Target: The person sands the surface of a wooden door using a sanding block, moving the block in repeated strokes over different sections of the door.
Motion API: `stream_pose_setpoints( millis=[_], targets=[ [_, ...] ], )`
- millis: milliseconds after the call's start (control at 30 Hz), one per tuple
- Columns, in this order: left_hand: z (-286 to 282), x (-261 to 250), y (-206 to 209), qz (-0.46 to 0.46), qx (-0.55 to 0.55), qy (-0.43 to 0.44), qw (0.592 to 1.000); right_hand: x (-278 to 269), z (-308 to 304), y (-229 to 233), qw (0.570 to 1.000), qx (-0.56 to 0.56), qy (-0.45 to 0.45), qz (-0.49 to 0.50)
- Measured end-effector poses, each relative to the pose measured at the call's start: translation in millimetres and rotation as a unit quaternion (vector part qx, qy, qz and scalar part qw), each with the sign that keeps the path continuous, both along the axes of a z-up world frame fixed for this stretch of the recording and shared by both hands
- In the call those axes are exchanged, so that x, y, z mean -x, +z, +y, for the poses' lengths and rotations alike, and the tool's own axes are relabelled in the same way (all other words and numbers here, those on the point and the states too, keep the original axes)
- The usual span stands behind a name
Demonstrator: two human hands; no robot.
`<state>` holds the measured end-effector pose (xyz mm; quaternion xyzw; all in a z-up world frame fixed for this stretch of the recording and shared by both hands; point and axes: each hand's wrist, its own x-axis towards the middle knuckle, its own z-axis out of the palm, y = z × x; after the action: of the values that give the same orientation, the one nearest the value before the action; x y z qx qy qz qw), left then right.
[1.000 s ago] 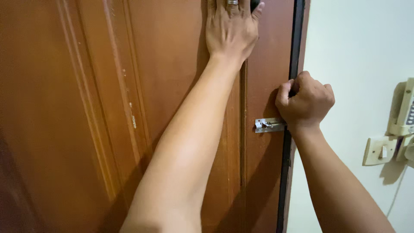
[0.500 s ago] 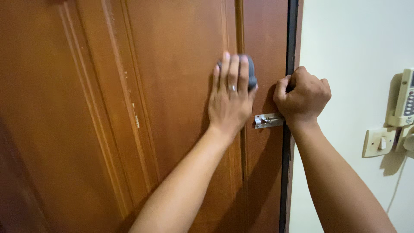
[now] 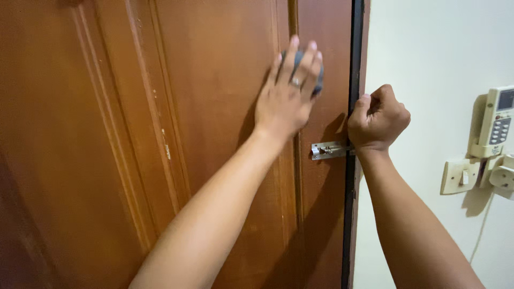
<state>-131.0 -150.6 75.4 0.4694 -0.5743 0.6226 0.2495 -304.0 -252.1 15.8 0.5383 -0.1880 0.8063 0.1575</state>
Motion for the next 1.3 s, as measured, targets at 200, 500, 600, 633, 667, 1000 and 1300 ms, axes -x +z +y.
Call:
stream_pose_setpoints(
  millis=[200,500,600,633,667,1000,1300],
  targets=[
    [-24,18,54,-0.014,0.043,0.043,0.998,-1,2,-3,0.999,0.013,0.046,-0.014],
    [-12,24,0,-0.142,-0.073,-0.024,0.987,2,6,-2,0.999,0.009,0.047,0.004],
    [7,32,-22,-0.175,-0.185,0.045,0.966,1,6,0,0.998,0.012,0.061,0.000],
    [12,34,-29,-0.187,-0.221,0.089,0.953,1,5,0,0.998,0.012,0.069,-0.002],
    [17,34,-36,-0.189,-0.238,0.075,0.950,2,5,-1,0.998,0.011,0.067,-0.002],
    [-1,38,49,-0.129,-0.217,0.104,0.962,4,7,-1,0.997,0.025,0.078,-0.008],
    [-29,56,82,-0.075,-0.076,0.037,0.994,7,3,1,0.996,0.022,0.087,0.002]
  ],
)
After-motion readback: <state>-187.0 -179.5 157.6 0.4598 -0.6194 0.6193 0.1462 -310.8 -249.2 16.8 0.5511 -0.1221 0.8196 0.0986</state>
